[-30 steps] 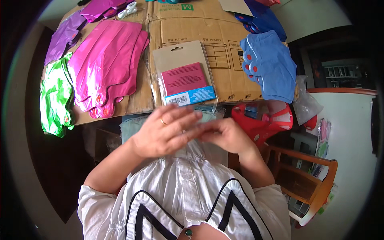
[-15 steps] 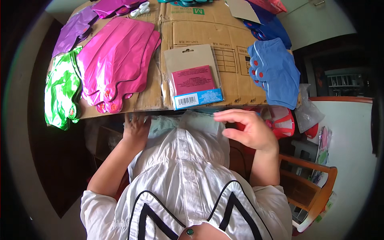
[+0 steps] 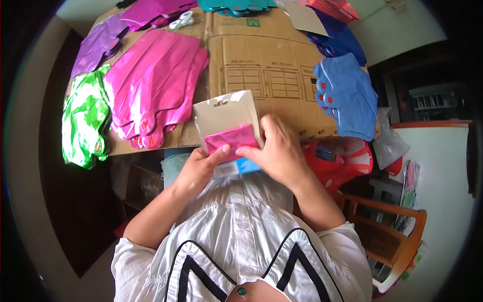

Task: Folding plastic sheets and inserting them into retail packaging.

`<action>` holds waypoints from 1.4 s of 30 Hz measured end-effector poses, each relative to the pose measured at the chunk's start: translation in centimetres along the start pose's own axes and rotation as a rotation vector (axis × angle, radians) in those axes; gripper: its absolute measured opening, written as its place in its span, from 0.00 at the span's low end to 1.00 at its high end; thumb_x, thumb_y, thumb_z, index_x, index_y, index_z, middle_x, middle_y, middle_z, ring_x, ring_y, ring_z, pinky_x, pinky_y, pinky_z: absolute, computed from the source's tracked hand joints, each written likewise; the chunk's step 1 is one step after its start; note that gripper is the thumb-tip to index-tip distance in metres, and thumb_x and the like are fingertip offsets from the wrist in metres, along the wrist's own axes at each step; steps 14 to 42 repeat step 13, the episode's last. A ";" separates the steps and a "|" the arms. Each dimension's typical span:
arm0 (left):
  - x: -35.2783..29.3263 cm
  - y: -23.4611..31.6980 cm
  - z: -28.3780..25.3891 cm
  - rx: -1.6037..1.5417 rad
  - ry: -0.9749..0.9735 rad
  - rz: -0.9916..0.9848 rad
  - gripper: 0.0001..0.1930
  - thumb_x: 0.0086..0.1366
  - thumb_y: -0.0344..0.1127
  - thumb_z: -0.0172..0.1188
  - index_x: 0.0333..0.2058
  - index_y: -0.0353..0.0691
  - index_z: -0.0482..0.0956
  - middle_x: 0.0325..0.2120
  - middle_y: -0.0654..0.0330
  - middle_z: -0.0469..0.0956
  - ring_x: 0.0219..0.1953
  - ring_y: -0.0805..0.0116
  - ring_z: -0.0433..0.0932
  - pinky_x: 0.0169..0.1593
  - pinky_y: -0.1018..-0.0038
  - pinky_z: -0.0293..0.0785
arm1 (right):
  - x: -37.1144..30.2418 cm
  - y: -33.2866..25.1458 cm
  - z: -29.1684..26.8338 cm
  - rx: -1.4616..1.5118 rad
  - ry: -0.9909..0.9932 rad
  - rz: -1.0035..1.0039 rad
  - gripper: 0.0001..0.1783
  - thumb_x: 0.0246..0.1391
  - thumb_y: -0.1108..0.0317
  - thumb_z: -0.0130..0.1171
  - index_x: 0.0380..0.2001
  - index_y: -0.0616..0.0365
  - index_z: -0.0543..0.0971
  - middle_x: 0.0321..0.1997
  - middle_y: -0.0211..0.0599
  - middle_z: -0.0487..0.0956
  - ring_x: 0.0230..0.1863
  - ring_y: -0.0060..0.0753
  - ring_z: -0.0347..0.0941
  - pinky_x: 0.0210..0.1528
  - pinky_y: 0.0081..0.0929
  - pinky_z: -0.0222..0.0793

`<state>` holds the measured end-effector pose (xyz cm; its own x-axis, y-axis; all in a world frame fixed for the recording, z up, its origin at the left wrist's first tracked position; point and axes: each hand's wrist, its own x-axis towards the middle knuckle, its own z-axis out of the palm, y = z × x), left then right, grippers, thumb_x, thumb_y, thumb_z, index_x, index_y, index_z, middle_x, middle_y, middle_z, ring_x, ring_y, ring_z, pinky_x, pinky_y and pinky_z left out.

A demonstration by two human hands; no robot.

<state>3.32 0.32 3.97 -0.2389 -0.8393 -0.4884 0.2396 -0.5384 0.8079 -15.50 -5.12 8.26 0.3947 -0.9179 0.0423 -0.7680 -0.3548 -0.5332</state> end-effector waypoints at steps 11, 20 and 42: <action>-0.3 0.6 3.2 0.359 -0.354 0.103 0.12 0.67 0.37 0.56 0.39 0.33 0.79 0.29 0.67 0.79 0.33 0.82 0.70 0.38 0.81 0.69 | -7.8 6.5 -3.4 1.315 -0.395 0.254 0.18 0.61 0.63 0.54 0.48 0.67 0.74 0.43 0.28 0.78 0.44 0.16 0.70 0.48 0.17 0.65; 0.4 0.0 3.1 0.224 -0.358 0.071 0.12 0.67 0.38 0.56 0.40 0.36 0.80 0.28 0.65 0.79 0.32 0.82 0.70 0.37 0.82 0.69 | -8.3 8.2 -2.8 1.386 -0.386 0.268 0.19 0.60 0.64 0.55 0.50 0.64 0.74 0.44 0.29 0.78 0.43 0.15 0.70 0.47 0.16 0.65; 0.4 0.0 3.1 0.224 -0.358 0.071 0.12 0.67 0.38 0.56 0.40 0.36 0.80 0.28 0.65 0.79 0.32 0.82 0.70 0.37 0.82 0.69 | -8.3 8.2 -2.8 1.386 -0.386 0.268 0.19 0.60 0.64 0.55 0.50 0.64 0.74 0.44 0.29 0.78 0.43 0.15 0.70 0.47 0.16 0.65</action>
